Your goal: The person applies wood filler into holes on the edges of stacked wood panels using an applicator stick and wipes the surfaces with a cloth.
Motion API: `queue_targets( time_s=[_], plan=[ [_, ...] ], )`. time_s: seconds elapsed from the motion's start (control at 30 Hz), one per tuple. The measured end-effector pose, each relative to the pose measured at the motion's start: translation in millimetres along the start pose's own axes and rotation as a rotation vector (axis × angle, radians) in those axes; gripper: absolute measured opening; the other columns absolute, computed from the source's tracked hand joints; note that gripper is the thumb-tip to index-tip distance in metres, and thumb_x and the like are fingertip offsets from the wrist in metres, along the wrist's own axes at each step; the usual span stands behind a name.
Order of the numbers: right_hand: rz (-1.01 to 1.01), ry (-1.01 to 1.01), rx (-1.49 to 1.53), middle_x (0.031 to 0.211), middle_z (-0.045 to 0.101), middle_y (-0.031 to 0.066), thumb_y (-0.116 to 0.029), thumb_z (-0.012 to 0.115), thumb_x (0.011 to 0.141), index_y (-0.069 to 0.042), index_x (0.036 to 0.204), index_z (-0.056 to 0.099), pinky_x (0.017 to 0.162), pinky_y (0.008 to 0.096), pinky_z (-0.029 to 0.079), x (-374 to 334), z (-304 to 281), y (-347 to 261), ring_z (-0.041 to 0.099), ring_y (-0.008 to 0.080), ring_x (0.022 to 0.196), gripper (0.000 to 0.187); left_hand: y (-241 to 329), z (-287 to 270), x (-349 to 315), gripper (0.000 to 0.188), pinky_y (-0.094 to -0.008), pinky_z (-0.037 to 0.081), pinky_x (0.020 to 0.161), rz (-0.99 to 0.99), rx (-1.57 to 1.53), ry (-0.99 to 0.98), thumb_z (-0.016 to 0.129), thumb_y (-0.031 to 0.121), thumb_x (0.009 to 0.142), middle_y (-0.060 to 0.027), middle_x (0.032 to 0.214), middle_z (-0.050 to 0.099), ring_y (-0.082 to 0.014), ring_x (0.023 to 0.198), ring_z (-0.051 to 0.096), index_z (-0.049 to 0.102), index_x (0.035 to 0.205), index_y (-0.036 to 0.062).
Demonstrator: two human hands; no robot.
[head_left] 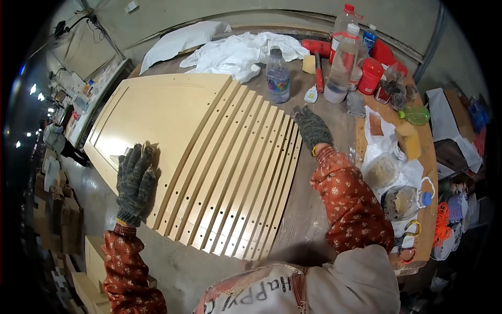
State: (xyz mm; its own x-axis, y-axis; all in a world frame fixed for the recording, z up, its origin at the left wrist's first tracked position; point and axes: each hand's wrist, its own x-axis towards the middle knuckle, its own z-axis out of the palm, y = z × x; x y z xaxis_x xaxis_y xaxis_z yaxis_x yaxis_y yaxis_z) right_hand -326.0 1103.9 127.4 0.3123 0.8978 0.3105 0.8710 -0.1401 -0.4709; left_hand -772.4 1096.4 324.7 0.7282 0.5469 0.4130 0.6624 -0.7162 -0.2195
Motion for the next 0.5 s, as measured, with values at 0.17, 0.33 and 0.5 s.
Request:
queue_targets(
  time_s=[0.17,0.33,0.5],
  plan=[
    [0.053,-0.007,-0.082,0.134,0.044,0.017,-0.014,0.042,0.089,-0.004,0.121,0.052,0.099,0.0358,0.037,-13.2,26.5,11.2,0.045,0.0303,0.119,0.035,5.3,-0.5,7.1,0.038,-0.0444,0.023,0.108,0.105,0.043,0.031,0.042,0.019,0.095,-0.0137,0.133,0.046,-0.0308,0.127,0.039,0.045,0.13,0.0032],
    [0.174,0.113,0.447,0.127,0.05,0.0179,-0.021,0.043,0.092,0.001,0.123,0.048,0.099,0.0372,0.037,19.6,-19.8,-45.0,0.048,0.0322,0.116,0.038,3.3,-1.7,-0.9,0.037,-0.0448,0.024,0.107,-0.111,-0.04,-0.027,0.041,0.019,0.096,-0.0142,0.134,0.046,-0.0319,0.127,0.039,0.046,0.129,0.0028],
    [-0.175,0.302,-0.179,0.123,0.051,0.0102,-0.03,0.043,0.091,-0.018,0.119,0.055,0.09,0.0447,0.04,-49.1,-55.9,-130.8,0.051,0.0314,0.108,0.033,1.7,-2.5,2.7,0.041,-0.0433,0.024,0.107,-0.016,0.022,-0.022,0.039,0.025,0.096,-0.0143,0.134,0.046,-0.0313,0.127,0.038,0.045,0.131,0.0044]
  ],
)
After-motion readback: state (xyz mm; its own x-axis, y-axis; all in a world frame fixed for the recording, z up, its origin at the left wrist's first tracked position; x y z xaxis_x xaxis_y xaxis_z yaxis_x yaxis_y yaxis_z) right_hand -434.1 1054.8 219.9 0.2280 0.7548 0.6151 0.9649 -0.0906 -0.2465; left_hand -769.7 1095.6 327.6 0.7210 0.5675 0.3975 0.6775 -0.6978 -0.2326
